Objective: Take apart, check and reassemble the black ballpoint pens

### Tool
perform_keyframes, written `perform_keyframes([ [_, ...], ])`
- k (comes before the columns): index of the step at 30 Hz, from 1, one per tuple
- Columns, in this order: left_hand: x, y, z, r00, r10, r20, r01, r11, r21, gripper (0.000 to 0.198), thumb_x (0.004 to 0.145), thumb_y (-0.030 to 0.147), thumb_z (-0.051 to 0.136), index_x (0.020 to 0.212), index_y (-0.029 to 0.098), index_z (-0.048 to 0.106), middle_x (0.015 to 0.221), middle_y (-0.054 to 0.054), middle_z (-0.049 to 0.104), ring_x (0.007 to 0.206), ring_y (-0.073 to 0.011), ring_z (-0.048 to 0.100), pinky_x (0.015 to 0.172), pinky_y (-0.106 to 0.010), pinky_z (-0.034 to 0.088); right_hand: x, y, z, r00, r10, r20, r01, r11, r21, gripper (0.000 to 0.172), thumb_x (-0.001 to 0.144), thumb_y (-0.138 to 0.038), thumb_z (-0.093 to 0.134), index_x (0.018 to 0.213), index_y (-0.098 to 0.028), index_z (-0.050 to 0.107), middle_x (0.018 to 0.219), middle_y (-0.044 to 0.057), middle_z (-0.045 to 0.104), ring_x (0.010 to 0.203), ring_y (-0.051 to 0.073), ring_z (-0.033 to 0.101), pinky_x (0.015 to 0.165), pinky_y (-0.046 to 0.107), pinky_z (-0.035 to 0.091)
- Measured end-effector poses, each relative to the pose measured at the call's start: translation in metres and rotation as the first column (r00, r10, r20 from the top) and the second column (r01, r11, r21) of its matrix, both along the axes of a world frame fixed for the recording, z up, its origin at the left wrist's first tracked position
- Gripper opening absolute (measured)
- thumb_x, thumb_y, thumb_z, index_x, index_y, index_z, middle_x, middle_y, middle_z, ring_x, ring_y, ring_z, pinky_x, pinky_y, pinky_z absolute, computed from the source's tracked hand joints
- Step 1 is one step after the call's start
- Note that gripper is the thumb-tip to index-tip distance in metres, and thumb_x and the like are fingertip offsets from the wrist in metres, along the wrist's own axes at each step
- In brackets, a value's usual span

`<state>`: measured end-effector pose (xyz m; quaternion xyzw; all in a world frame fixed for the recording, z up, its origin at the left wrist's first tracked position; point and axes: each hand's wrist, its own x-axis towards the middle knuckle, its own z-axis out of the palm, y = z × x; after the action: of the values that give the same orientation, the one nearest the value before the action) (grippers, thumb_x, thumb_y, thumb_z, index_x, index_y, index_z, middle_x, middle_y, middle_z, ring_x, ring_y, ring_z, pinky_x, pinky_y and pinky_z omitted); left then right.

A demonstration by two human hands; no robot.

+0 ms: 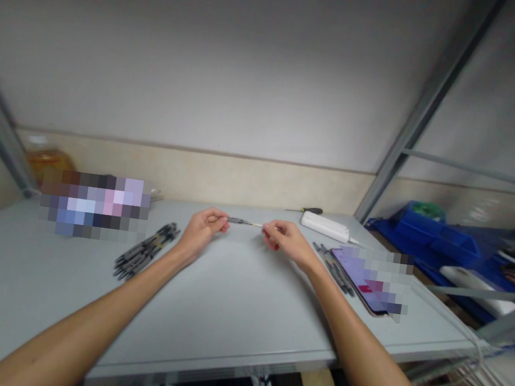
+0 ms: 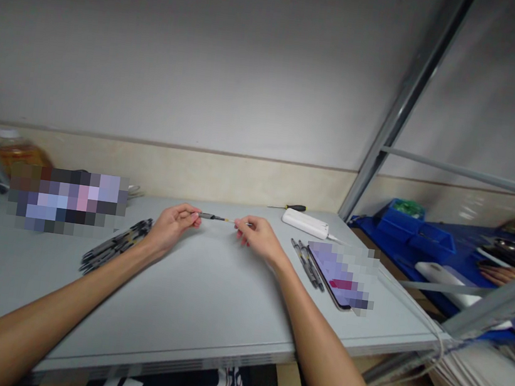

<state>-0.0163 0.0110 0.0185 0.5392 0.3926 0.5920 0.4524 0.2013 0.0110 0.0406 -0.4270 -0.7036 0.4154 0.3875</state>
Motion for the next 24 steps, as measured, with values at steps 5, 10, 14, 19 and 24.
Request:
perform_keyframes([
  [5, 0.000, -0.001, 0.001, 0.999, 0.007, -0.045, -0.007, 1.000, 0.003, 0.030, 0.065, 0.043, 0.066, 0.066, 0.014, 0.057, 0.059, 0.000, 0.059, 0.057, -0.0105, 0.052, 0.061, -0.025, 0.041, 0.001, 0.004, -0.002, 0.992, -0.070, -0.107, 0.081, 0.991, 0.104, 0.032, 0.068, -0.041, 0.063, 0.085, -0.013, 0.061, 0.057, -0.002, 0.054, 0.048, 0.009, 0.047, 0.048, 0.023, 0.039],
  [10, -0.004, 0.004, -0.002, 0.994, 0.058, -0.091, -0.054, 0.997, 0.052, 0.038, 0.075, 0.048, 0.057, 0.056, 0.016, 0.050, 0.051, 0.003, 0.046, 0.050, -0.0081, 0.041, 0.052, -0.022, 0.033, 0.003, 0.006, 0.001, 0.967, -0.128, -0.221, 0.163, 0.975, 0.148, 0.032, 0.065, -0.037, 0.066, 0.086, -0.013, 0.063, 0.061, 0.000, 0.058, 0.051, 0.010, 0.049, 0.052, 0.025, 0.042],
  [14, -0.011, 0.009, -0.003, 0.990, 0.106, -0.093, -0.099, 0.992, 0.074, 0.037, 0.076, 0.048, 0.056, 0.057, 0.016, 0.049, 0.052, 0.003, 0.045, 0.051, -0.0085, 0.041, 0.053, -0.021, 0.033, 0.003, 0.006, 0.003, 0.939, -0.130, -0.320, 0.174, 0.978, 0.112, 0.030, 0.063, -0.035, 0.067, 0.084, -0.014, 0.063, 0.061, -0.001, 0.057, 0.051, 0.011, 0.050, 0.052, 0.025, 0.042],
  [19, -0.014, 0.009, 0.000, 0.983, 0.152, -0.105, -0.143, 0.986, 0.085, 0.039, 0.075, 0.050, 0.055, 0.055, 0.017, 0.048, 0.052, 0.003, 0.045, 0.051, -0.0091, 0.041, 0.054, -0.022, 0.033, 0.004, 0.008, 0.004, 0.888, -0.225, -0.402, 0.278, 0.957, 0.080, 0.024, 0.063, -0.032, 0.064, 0.079, -0.014, 0.063, 0.053, -0.003, 0.053, 0.049, 0.010, 0.047, 0.050, 0.025, 0.039],
  [24, -0.013, 0.005, 0.004, 0.979, 0.171, -0.113, -0.160, 0.982, 0.099, 0.039, 0.076, 0.049, 0.053, 0.055, 0.017, 0.047, 0.052, 0.004, 0.044, 0.052, -0.0093, 0.040, 0.055, -0.022, 0.032, 0.005, 0.011, 0.004, 0.865, -0.277, -0.418, 0.336, 0.939, 0.073, 0.020, 0.061, -0.028, 0.062, 0.075, -0.014, 0.063, 0.049, -0.004, 0.049, 0.046, 0.009, 0.043, 0.047, 0.024, 0.034],
])
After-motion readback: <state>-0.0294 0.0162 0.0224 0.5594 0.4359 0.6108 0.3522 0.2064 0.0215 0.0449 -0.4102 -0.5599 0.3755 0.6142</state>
